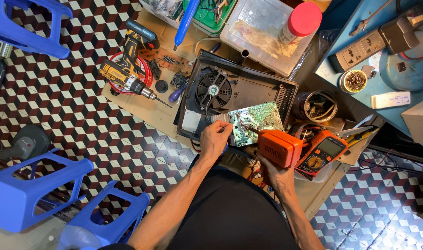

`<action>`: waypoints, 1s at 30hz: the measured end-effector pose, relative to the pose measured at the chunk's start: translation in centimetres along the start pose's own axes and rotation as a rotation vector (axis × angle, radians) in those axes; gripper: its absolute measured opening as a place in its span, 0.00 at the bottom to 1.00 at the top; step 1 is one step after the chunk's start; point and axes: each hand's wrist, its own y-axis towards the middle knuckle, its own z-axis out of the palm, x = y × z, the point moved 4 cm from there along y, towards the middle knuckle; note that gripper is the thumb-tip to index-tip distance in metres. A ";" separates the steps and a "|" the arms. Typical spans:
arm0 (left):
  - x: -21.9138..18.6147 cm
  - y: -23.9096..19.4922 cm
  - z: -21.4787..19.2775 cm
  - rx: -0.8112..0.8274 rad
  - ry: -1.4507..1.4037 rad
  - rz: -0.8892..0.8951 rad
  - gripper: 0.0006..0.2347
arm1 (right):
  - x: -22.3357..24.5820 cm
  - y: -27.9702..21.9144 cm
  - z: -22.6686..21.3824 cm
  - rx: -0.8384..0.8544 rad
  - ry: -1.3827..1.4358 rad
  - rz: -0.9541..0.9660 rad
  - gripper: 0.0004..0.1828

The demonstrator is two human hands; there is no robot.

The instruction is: The person works on a circuit board inside a disassembled electronic device. They use pliers to trim component leads, then use a hot air gun to heat solder joints on the board. The person repeatedly flips the board and applies heat to different areas.

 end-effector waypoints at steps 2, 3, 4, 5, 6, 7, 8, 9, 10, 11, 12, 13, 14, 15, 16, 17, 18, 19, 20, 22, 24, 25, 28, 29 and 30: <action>-0.1 0.0 0.0 -0.007 0.031 -0.003 0.12 | -0.1 0.0 0.0 -0.008 -0.022 0.038 0.21; 0.0 0.0 0.0 0.001 0.033 -0.029 0.12 | -0.1 0.0 0.0 -0.012 -0.033 0.058 0.22; 0.0 0.0 0.1 0.011 0.033 -0.054 0.12 | -0.1 0.0 0.0 -0.014 -0.038 0.070 0.22; 0.1 0.0 0.2 0.020 0.034 -0.079 0.12 | -0.1 0.0 -0.1 -0.016 -0.042 0.083 0.22; 0.0 0.0 0.2 0.006 0.039 -0.065 0.12 | -0.1 0.0 -0.1 -0.018 -0.046 0.097 0.22; 0.0 0.0 0.2 -0.007 0.045 -0.051 0.12 | 0.0 0.0 0.0 -0.017 -0.048 0.089 0.22; 0.0 0.0 0.2 -0.021 0.050 -0.037 0.12 | 0.1 0.1 0.0 -0.015 -0.051 0.082 0.22; 0.0 0.1 0.2 -0.021 0.060 -0.035 0.12 | 0.2 0.1 0.0 -0.014 -0.053 0.074 0.22; 0.1 0.1 0.2 -0.019 0.071 -0.035 0.13 | 0.2 0.0 0.0 -0.021 -0.052 0.094 0.22; 0.2 0.1 0.3 -0.018 0.082 -0.034 0.13 | 0.1 0.0 0.0 -0.029 -0.051 0.115 0.23; 0.2 0.1 0.3 -0.028 0.085 -0.014 0.13 | 0.1 -0.1 0.0 -0.037 -0.050 0.135 0.23; 0.2 0.2 0.3 -0.038 0.089 0.005 0.13 | 0.2 -0.1 -0.1 -0.032 -0.052 0.123 0.23; 0.3 0.2 0.3 -0.048 0.093 0.025 0.13 | 0.2 -0.2 -0.1 -0.028 -0.054 0.111 0.23; 0.4 0.2 0.4 -0.039 0.092 0.006 0.13 | 0.3 -0.2 -0.1 -0.024 -0.056 0.099 0.23; 0.6 0.2 0.4 -0.030 0.092 -0.012 0.13 | 0.4 -0.2 -0.1 -0.020 -0.060 0.085 0.23; 0.7 0.2 0.4 -0.022 0.091 -0.031 0.13 | 0.5 -0.2 0.0 -0.017 -0.065 0.072 0.23; 0.6 0.2 0.4 -0.039 0.090 0.003 0.13 | 0.6 -0.2 0.0 -0.015 -0.069 0.059 0.23; 0.5 0.2 0.3 -0.055 0.088 0.037 0.13 | 0.5 -0.1 0.0 -0.016 -0.081 0.076 0.23; 0.4 0.2 0.3 -0.072 0.087 0.070 0.13 | 0.4 -0.1 0.0 -0.018 -0.093 0.094 0.23; 0.6 0.3 0.4 -0.057 0.107 0.025 0.13 | 0.2 0.0 0.0 -0.021 -0.097 0.105 0.24; 0.8 0.3 0.5 -0.053 0.121 0.006 0.13 | 0.0 0.0 -0.1 -0.025 -0.081 0.091 0.24; 0.8 0.3 0.5 -0.057 0.125 0.008 0.12 | -0.1 0.0 -0.1 -0.023 -0.082 0.090 0.24; 0.7 0.3 0.5 -0.076 0.136 0.042 0.12 | -0.7 0.2 -0.2 -0.022 -0.079 0.084 0.25; 0.6 0.3 0.5 -0.084 0.140 0.057 0.12 | -0.9 0.3 -0.3 -0.026 -0.073 0.080 0.25; 0.6 0.3 0.5 -0.086 0.128 0.054 0.12 | -1.1 0.4 -0.3 -0.030 -0.067 0.076 0.25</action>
